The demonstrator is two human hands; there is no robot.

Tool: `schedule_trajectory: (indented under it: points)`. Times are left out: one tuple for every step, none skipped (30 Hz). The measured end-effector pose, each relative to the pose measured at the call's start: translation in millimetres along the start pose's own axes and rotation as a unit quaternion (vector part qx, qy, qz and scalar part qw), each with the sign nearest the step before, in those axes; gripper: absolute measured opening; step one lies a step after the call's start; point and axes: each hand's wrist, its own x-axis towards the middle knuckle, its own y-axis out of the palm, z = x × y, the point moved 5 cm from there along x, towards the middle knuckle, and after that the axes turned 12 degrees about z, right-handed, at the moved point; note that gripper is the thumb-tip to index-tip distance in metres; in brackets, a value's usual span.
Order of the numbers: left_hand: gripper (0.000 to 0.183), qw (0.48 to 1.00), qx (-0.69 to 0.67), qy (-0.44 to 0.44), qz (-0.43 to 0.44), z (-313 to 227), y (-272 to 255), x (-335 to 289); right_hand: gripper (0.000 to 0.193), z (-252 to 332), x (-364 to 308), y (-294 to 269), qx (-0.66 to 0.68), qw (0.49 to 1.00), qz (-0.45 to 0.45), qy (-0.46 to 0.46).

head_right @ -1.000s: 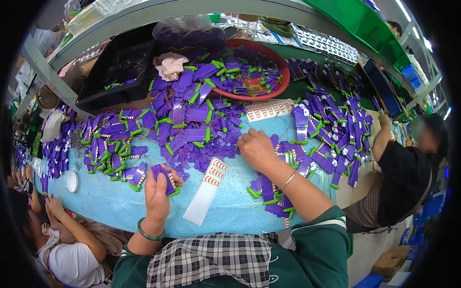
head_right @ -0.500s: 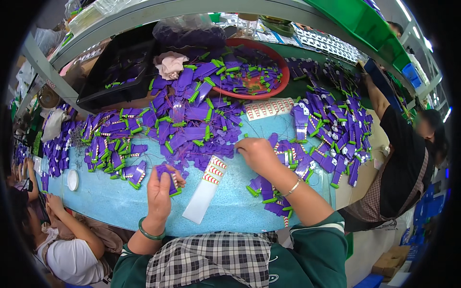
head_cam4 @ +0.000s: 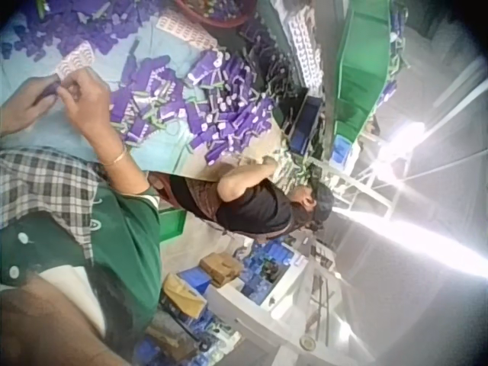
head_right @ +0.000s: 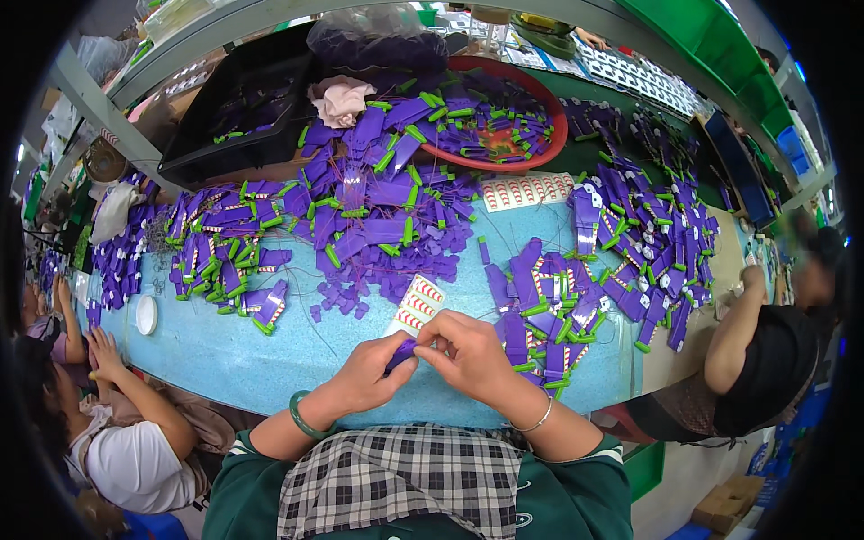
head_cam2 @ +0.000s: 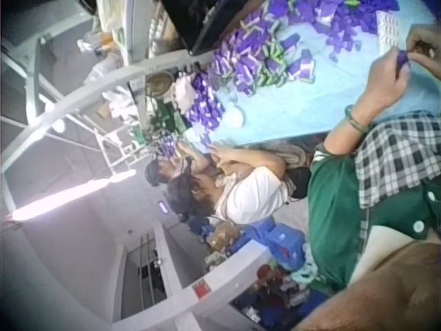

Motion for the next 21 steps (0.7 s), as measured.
schedule_trajectory:
  points:
    - [0.017, 1.000, 0.006, 0.005, 0.001, -1, 0, 0, 0.015, 2, 0, 1, -0.006, 1.000, 0.006, -0.009]
    - [0.017, 1.000, 0.013, 0.010, 0.002, -1, 1, 0, 0.016, 2, -1, 1, -0.009, 1.000, 0.013, -0.008]
    - [0.017, 1.000, 0.020, 0.015, 0.003, -2, 1, 0, 0.016, 1, -2, 0, -0.012, 1.000, 0.020, -0.007]
    - [0.016, 1.000, 0.025, 0.017, 0.001, -3, 1, 0, 0.016, 1, -4, 0, -0.015, 1.000, 0.026, -0.005]
    - [0.015, 0.999, 0.030, 0.018, -0.002, -4, 2, 0, 0.016, 2, -4, 0, -0.037, 0.999, 0.012, -0.008]
    - [0.014, 0.999, 0.035, 0.019, -0.005, -5, 2, 0, 0.017, 2, -4, 1, -0.058, 0.998, -0.002, -0.010]
    - [0.012, 0.999, 0.041, 0.021, -0.012, -5, 1, 0, 0.017, 3, -4, 1, -0.079, 0.997, -0.018, -0.013]
    - [0.011, 0.998, 0.048, 0.023, -0.019, -6, 1, 0, 0.017, 6, -3, 1, -0.082, 0.996, -0.026, -0.026]
    - [0.010, 0.998, 0.055, 0.025, -0.027, -6, 0, 1, 0.016, 9, -2, 1, -0.085, 0.995, -0.034, -0.038]
    - [0.010, 0.998, 0.055, 0.021, -0.017, -4, 2, 0, 0.016, 11, -1, 0, -0.088, 0.994, -0.041, -0.051]
    - [0.011, 0.998, 0.056, 0.017, -0.006, -1, 4, -1, 0.016, 8, 0, 3, -0.075, 0.996, -0.012, -0.048]
    - [0.012, 0.998, 0.056, 0.014, 0.004, 1, 5, -1, 0.015, 3, -1, 5, -0.062, 0.997, 0.016, -0.045]
    - [0.013, 1.000, 0.024, 0.006, 0.011, 0, 7, -1, 0.015, -1, -1, 7, -0.050, 0.997, 0.044, -0.041]
    - [0.014, 1.000, -0.008, -0.002, 0.017, -2, 8, 0, 0.014, -2, -2, 7, -0.043, 0.998, 0.042, -0.030]
    - [0.017, 0.999, -0.041, -0.010, 0.024, -2, 10, 0, 0.014, -3, -3, 8, -0.036, 0.998, 0.040, -0.019]
    - [0.018, 0.998, -0.059, -0.019, 0.026, -1, 12, 0, 0.014, -4, -4, 9, -0.027, 0.999, 0.038, -0.010]
    - [0.019, 0.996, -0.077, -0.028, 0.028, 2, 15, 0, 0.014, -5, -5, 10, -0.023, 0.999, 0.037, -0.001]
    - [0.020, 0.994, -0.095, -0.038, 0.030, 4, 17, 0, 0.014, -8, -7, 11, -0.019, 0.999, 0.035, 0.009]
    - [0.021, 0.991, -0.120, -0.047, 0.041, 6, 20, 2, 0.014, -10, -8, 11, -0.015, 0.999, 0.033, 0.017]
    - [0.022, 0.987, -0.144, -0.056, 0.051, 8, 22, 3, 0.014, -10, -8, 9, -0.019, 0.999, 0.034, 0.024]
    - [0.023, 0.982, -0.168, -0.065, 0.062, 10, 24, 4, 0.014, -9, -9, 6, -0.022, 0.999, 0.035, 0.032]
